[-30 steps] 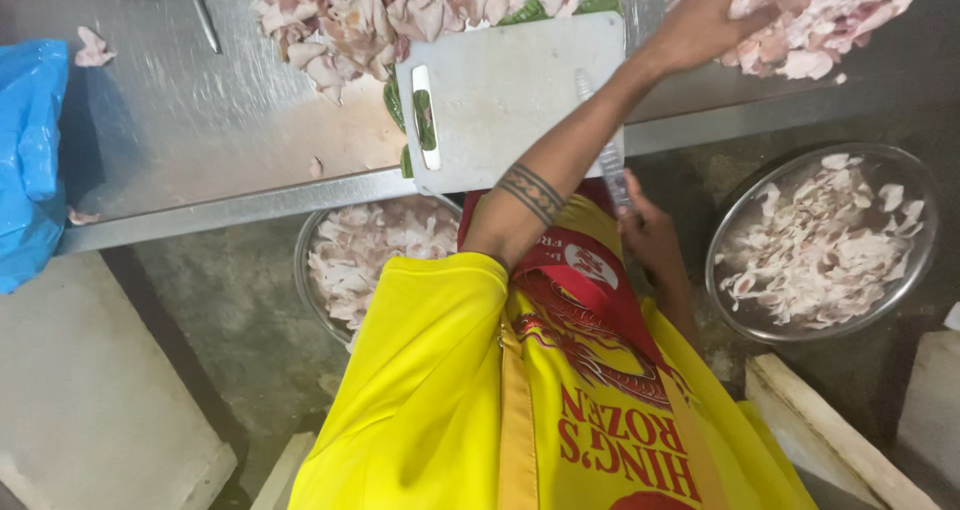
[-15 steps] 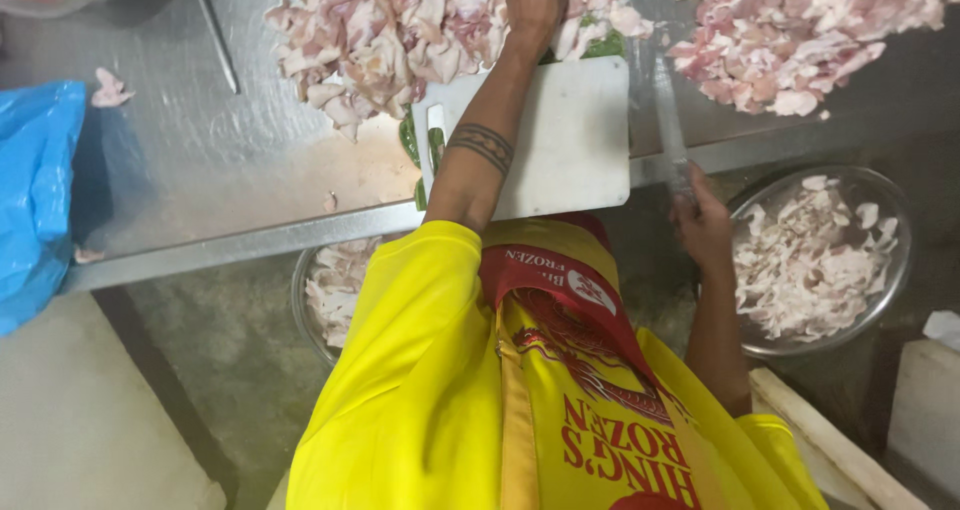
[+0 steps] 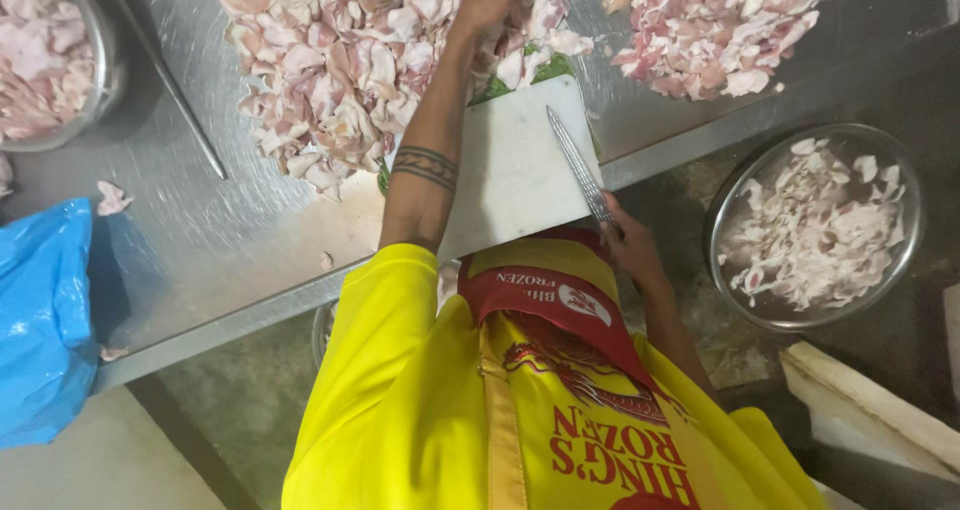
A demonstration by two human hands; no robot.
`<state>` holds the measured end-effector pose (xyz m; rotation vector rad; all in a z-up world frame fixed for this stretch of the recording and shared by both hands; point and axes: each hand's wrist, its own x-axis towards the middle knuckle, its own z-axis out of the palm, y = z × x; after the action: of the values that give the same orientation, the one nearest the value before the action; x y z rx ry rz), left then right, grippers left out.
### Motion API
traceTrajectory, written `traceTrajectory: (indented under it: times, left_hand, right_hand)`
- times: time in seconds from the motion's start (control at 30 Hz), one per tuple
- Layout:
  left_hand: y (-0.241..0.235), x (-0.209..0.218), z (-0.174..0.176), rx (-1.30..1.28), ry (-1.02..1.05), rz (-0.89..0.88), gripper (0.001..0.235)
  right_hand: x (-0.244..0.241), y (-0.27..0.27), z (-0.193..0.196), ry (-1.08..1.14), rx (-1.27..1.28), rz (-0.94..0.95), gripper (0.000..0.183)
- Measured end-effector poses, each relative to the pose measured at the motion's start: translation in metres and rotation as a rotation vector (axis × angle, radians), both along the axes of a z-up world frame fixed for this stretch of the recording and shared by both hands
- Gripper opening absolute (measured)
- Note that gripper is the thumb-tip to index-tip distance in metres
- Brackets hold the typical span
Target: The person slices pieces of raw meat on a white cutting board using a knife, moving the sliced pieces into a metal bowl.
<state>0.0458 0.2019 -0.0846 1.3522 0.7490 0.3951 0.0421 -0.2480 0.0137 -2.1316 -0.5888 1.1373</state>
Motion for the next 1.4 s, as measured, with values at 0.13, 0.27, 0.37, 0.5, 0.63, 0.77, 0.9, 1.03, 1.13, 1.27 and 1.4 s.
traceTrajectory:
  times: [0.13,0.27,0.37,0.5,0.63,0.77,0.9,1.03,1.13,1.27,1.4]
  left_hand:
    - [-0.001,-0.028,0.044,-0.134,-0.125,0.032,0.011]
    - [-0.044,-0.055,0.085,-0.426,-0.353,-0.057,0.015]
    - [-0.088,-0.063,0.108,-0.486,-0.319,-0.098,0.023]
    - [-0.154,-0.084,0.113,-0.475,-0.145,-0.146,0.025]
    - [-0.197,-0.118,0.084,0.12,0.46,-0.313,0.027]
    - [-0.216,-0.139,0.047,0.685,0.56,0.042,0.029]
    - [-0.246,-0.136,0.017,0.912,0.315,0.123,0.022]
    - [-0.249,-0.122,0.015,0.731,0.301,0.071,0.018]
    - [-0.242,-0.117,0.039,0.123,0.105,0.005,0.012]
    - [-0.234,-0.113,0.053,-0.13,0.112,0.0,0.015]
    - [-0.23,-0.118,0.032,0.517,0.441,0.238,0.019]
  right_hand:
    - [-0.003,0.002,0.002,-0.007,0.035,0.025,0.057]
    - [0.003,-0.001,-0.011,-0.007,0.216,0.063,0.056]
    - [0.009,-0.005,-0.019,0.006,0.163,0.055,0.055]
    - [0.016,-0.012,-0.02,0.066,0.099,0.046,0.056]
    - [0.024,-0.012,-0.02,0.105,0.155,0.061,0.055]
    - [0.026,-0.014,-0.016,0.176,0.047,0.041,0.056]
    - [0.031,-0.012,-0.019,0.249,0.032,0.059,0.057]
    - [0.034,-0.019,-0.023,0.317,0.035,0.027,0.058]
    - [0.04,-0.02,-0.026,0.273,0.04,0.071,0.057]
    - [0.039,-0.021,-0.021,0.282,0.014,0.035,0.059]
    - [0.041,-0.022,-0.018,0.3,0.042,0.041,0.058]
